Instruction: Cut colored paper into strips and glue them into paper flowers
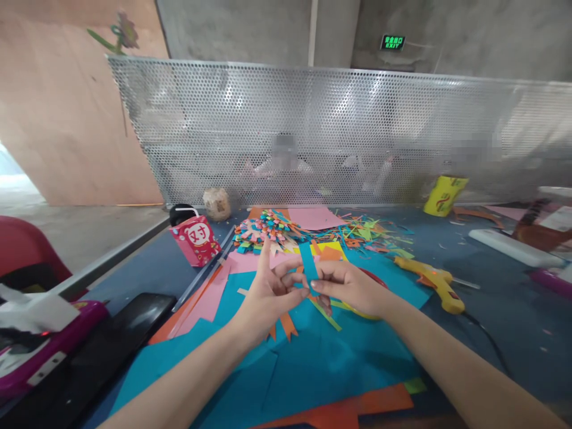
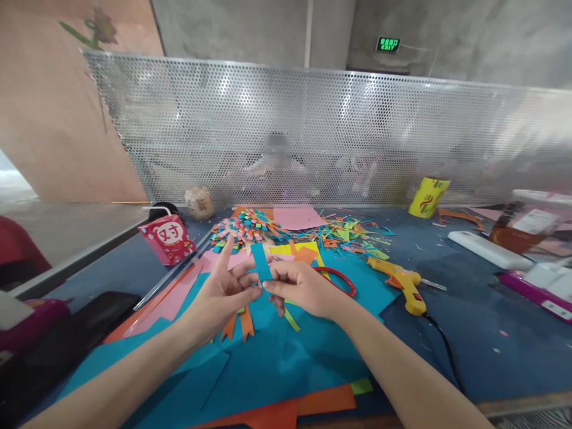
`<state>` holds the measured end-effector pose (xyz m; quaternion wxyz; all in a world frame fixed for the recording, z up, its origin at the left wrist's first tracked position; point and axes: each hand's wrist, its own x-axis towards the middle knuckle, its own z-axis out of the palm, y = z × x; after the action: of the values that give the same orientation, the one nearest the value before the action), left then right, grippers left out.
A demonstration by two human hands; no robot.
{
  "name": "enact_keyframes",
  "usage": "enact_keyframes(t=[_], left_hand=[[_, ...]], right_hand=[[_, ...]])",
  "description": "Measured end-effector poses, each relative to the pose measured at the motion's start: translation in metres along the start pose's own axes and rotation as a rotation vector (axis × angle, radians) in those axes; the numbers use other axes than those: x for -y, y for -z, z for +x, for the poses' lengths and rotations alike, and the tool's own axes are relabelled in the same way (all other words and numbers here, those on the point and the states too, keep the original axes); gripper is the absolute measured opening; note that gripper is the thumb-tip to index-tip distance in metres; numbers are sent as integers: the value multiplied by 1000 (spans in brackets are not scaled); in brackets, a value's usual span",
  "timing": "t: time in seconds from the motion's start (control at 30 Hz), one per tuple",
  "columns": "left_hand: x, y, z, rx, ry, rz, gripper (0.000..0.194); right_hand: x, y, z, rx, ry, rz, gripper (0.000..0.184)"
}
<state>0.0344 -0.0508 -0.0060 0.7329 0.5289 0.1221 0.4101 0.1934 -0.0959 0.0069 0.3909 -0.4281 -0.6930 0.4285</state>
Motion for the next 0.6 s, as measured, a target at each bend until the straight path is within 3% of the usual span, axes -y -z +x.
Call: enact_keyframes(t=[0.43, 0.6], left_hand=[[5, 3, 4, -23, -11, -60, 117], [-4, -1, 3, -43, 42, -89, 117]], right_hand=[[-4, 2, 0, -40, -2, 4, 24], [-4, 9, 2, -60, 19, 38, 25]])
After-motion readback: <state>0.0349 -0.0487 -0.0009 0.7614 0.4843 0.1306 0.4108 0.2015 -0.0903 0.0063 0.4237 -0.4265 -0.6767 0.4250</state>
